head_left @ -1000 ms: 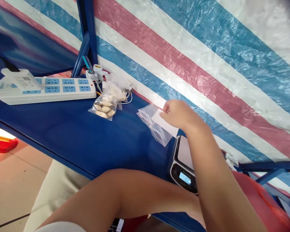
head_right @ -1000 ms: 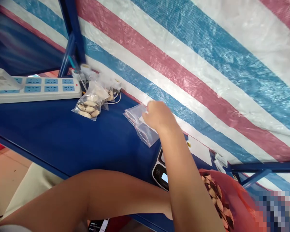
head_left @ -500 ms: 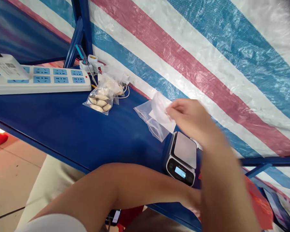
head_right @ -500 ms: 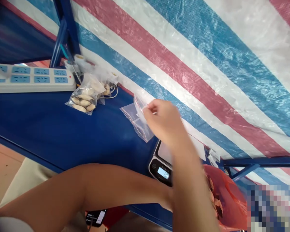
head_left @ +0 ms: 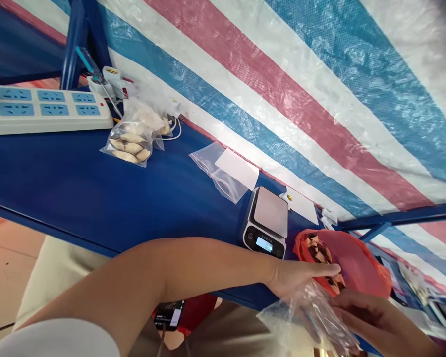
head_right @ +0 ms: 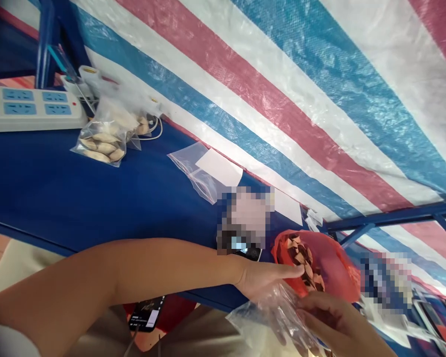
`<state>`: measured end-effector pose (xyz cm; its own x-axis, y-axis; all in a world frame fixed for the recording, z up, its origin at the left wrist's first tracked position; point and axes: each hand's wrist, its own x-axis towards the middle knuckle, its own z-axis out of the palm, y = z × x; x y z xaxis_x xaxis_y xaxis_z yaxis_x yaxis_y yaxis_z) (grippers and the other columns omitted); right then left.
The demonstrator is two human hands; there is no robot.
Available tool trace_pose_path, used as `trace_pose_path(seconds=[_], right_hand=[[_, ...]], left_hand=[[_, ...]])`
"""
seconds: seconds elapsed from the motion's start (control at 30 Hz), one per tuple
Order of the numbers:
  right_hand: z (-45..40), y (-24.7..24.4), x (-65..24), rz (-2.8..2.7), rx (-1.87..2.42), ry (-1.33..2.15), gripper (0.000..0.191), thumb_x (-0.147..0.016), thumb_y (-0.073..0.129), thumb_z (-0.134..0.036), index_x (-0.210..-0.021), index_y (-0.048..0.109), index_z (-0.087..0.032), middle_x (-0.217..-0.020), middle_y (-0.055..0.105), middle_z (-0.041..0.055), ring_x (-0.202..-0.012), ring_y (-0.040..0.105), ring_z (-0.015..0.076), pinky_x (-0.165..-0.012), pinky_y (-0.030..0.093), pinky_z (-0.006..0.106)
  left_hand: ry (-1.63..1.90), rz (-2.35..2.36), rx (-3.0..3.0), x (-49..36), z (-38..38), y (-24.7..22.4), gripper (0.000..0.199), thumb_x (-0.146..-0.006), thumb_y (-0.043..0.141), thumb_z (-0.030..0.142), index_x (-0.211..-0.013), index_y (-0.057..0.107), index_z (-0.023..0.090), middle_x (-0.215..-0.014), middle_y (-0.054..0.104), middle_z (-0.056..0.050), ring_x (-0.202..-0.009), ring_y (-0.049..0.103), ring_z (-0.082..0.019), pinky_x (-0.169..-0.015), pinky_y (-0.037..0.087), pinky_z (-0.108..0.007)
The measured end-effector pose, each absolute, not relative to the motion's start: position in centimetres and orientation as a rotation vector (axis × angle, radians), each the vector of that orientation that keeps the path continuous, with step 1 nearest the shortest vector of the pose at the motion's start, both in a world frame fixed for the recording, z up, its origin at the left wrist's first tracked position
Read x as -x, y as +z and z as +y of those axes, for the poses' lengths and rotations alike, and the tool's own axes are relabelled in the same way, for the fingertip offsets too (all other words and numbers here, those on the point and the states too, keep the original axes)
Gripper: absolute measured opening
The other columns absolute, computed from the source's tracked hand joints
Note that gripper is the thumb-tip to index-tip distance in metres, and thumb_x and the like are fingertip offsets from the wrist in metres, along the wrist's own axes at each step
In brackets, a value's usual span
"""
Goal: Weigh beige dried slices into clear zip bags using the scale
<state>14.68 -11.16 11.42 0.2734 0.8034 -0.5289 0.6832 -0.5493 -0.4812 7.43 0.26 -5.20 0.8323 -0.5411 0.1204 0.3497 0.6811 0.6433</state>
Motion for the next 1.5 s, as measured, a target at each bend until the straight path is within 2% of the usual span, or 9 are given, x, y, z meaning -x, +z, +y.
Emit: trace_pose_path(seconds=[0.17,0.37,0.5,0.63,0.73,0.83,1.0,1.23,1.5], right_hand=[[-12.2,11.4,-14.2,-1.243,2.230,1.484,0.050,-0.090,0.069,-0.069,-0.088,0.079,-0.019,-0.074,0.072,0.0067,-0.060,0.064,0.0170,-0.057,0.052,0.027],[-11.1,11.5,-12.8,-1.261,2.275,1.233,0.048,-0.091,0.068,-0.066,-0.091,0.080,-0.020,-0.081,0.075,0.0072,-0.068,0.070,0.0210,-0.061,0.056,0.030],[-11.2,12.6,-11.8,-1.262,2.320,0.658,0.050,-0.090,0.065,-0.071,-0.093,0.078,-0.023,-0.085,0.076,0.0076,-0.077,0.073,0.0238,-0.069,0.060,0.029],[-12.5,13.1,-11.0,-1.306,2.382,0.564,0.050,-0.092,0.061,-0.070,-0.105,0.082,-0.027,-0.110,0.080,0.0098,-0.105,0.075,0.0303,-0.086,0.063,0.032],[-13.2,12.3,-11.0,-1.349,2.505,0.642,0.052,-0.090,0.065,-0.067,-0.121,0.080,-0.029,-0.127,0.077,0.0088,-0.121,0.071,0.0330,-0.098,0.061,0.039],[-12.9,11.4,-10.8,-1.457,2.488,0.774,0.052,-0.088,0.069,-0.063,-0.123,0.078,-0.025,-0.116,0.079,0.0095,-0.106,0.074,0.0315,-0.092,0.061,0.041],[-11.3,11.5,-9.8,-1.440,2.316,1.136,0.049,-0.102,0.054,-0.061,-0.087,0.074,-0.018,-0.077,0.072,0.0052,-0.071,0.067,0.0201,-0.069,0.054,0.030],[-10.7,12.2,-9.4,-1.315,2.151,1.323,0.045,-0.105,0.050,-0.058,-0.103,0.070,-0.019,-0.079,0.066,0.0021,-0.066,0.062,0.0153,-0.061,0.048,0.027],[-11.2,12.2,-8.9,-1.229,2.313,1.333,0.047,-0.087,0.071,-0.042,-0.131,0.072,-0.025,-0.111,0.078,0.0080,-0.097,0.075,0.0273,-0.082,0.062,0.035]], left_hand=[[-0.551,-0.576,-0.761,-6.0,0.9,-4.3,0.058,-0.081,0.069,0.061,-0.113,0.072,0.012,-0.113,0.071,-0.014,-0.111,0.073,-0.031,-0.097,0.059,-0.053],[-0.476,-0.528,-0.812,-5.2,0.9,-3.6,0.051,-0.066,0.088,0.044,-0.102,0.069,0.014,-0.111,0.068,-0.009,-0.102,0.074,-0.024,-0.089,0.061,-0.041],[-0.428,-0.405,-0.768,-4.6,1.0,-2.9,0.066,-0.058,0.096,0.028,-0.112,0.061,0.018,-0.109,0.067,-0.004,-0.097,0.074,-0.019,-0.087,0.060,-0.038],[-0.364,-0.351,-0.797,-4.5,1.0,-2.8,0.059,-0.056,0.096,0.035,-0.104,0.066,0.018,-0.103,0.066,-0.002,-0.093,0.072,-0.018,-0.082,0.058,-0.032],[-0.361,-0.310,-0.753,-4.4,1.0,-3.1,0.064,-0.059,0.091,0.041,-0.115,0.069,0.021,-0.107,0.068,-0.003,-0.092,0.071,-0.019,-0.084,0.058,-0.035],[-0.367,-0.246,-0.745,-4.0,1.2,-2.9,0.064,-0.062,0.089,0.042,-0.119,0.068,0.019,-0.102,0.069,-0.003,-0.085,0.069,-0.017,-0.079,0.057,-0.033],[-0.399,-0.332,-0.693,-3.6,1.5,-2.5,0.067,-0.071,0.080,0.058,-0.118,0.064,0.013,-0.092,0.069,-0.007,-0.087,0.072,-0.026,-0.084,0.060,-0.049],[-0.441,-0.446,-0.739,-4.6,1.1,-3.1,0.065,-0.070,0.082,0.053,-0.115,0.063,0.010,-0.108,0.072,-0.014,-0.102,0.074,-0.032,-0.092,0.059,-0.056],[-0.481,-0.457,-0.804,-4.2,1.1,-2.7,0.057,-0.063,0.091,0.032,-0.112,0.066,0.017,-0.102,0.067,-0.003,-0.087,0.073,-0.021,-0.084,0.062,-0.042]])
